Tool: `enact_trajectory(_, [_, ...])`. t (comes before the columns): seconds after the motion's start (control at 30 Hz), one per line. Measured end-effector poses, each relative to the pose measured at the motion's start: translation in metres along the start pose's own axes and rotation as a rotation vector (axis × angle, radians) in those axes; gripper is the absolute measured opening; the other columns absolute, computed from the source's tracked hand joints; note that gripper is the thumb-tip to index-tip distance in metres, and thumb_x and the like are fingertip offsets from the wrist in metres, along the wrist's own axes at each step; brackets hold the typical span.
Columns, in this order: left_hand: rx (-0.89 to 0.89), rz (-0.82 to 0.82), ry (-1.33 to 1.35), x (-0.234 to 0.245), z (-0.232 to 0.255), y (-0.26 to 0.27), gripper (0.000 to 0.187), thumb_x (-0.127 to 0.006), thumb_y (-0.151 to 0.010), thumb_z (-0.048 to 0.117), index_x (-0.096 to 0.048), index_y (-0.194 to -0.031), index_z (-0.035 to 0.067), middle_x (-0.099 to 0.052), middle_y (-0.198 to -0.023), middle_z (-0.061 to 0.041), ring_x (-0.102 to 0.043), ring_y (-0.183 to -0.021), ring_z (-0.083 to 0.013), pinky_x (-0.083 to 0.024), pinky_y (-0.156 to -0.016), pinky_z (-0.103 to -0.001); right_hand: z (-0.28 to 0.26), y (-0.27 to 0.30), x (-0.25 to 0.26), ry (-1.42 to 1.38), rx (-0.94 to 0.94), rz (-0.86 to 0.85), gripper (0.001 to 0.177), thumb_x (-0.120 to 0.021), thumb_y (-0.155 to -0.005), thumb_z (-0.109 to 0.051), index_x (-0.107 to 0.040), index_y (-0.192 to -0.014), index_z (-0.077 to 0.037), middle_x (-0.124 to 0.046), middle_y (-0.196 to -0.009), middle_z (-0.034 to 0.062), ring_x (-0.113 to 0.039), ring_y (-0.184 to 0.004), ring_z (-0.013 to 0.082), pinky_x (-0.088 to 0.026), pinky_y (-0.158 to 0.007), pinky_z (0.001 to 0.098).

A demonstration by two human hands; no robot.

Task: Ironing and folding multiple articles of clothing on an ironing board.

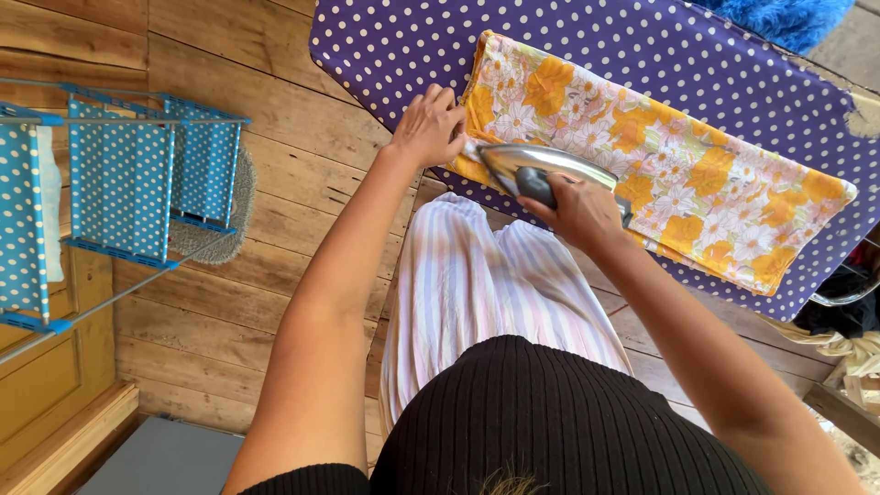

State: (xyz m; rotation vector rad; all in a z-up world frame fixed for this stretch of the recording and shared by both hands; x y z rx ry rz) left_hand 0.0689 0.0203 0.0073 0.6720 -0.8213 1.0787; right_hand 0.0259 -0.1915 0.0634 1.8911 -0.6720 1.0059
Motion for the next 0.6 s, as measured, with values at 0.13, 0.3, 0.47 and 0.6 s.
enact_trajectory(0.13, [0.027, 0.018, -0.001, -0.032, -0.029, 0.002, 0.012, -0.07, -0.089, 0.017, -0.066, -0.085, 0.007, -0.059, -0.101, -0.012, -0.054, -0.106, -0.03, -0.048, -0.087, -0.045, -0.015, -0.008, 0.0, 0.043, 0.02, -0.017, 0.058, -0.061, -0.094, -0.064, -0.07, -0.107, -0.008, -0.072, -0.079, 0.0205, -0.071, -0.071, 0.04, -0.055, -0.063, 0.0515])
enact_trajectory(0.3, [0.183, 0.156, 0.08, -0.014, -0.047, 0.012, 0.011, -0.068, -0.094, 0.017, -0.064, -0.091, 0.007, -0.06, -0.098, -0.011, -0.055, -0.099, -0.0306, -0.048, -0.086, -0.044, -0.024, -0.021, 0.011, -0.063, -0.037, 0.025, 0.053, -0.063, -0.092, -0.062, -0.074, -0.109, -0.013, -0.074, -0.085, 0.0191, -0.072, -0.076, 0.0395, -0.055, -0.065, 0.0518])
enact_trajectory(0.47, [0.178, 0.32, 0.209, 0.007, -0.024, 0.035, 0.007, -0.067, -0.094, 0.013, -0.063, -0.092, 0.007, -0.061, -0.093, -0.009, -0.057, -0.094, -0.0316, -0.048, -0.082, -0.043, 0.028, -0.001, 0.019, -0.117, -0.191, 0.062, 0.053, -0.063, -0.094, -0.063, -0.076, -0.109, -0.013, -0.074, -0.087, 0.0201, -0.072, -0.078, 0.0394, -0.055, -0.068, 0.0516])
enact_trajectory(0.6, [0.259, 0.47, 0.195, 0.004, -0.017, 0.052, 0.004, -0.066, -0.094, 0.011, -0.063, -0.092, 0.008, -0.06, -0.088, -0.007, -0.057, -0.089, -0.0292, -0.047, -0.081, -0.043, 0.104, 0.056, 0.032, -0.166, -0.368, 0.155, 0.055, -0.068, -0.095, -0.063, -0.078, -0.107, -0.011, -0.074, -0.091, 0.021, -0.072, -0.081, 0.0381, -0.055, -0.072, 0.0484])
Point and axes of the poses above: each hand's wrist, its own y-axis away from the middle knuckle, its own x-axis out of the back of the hand, z = x × y, the point moved 10 cm from there along -y, towards the middle knuckle
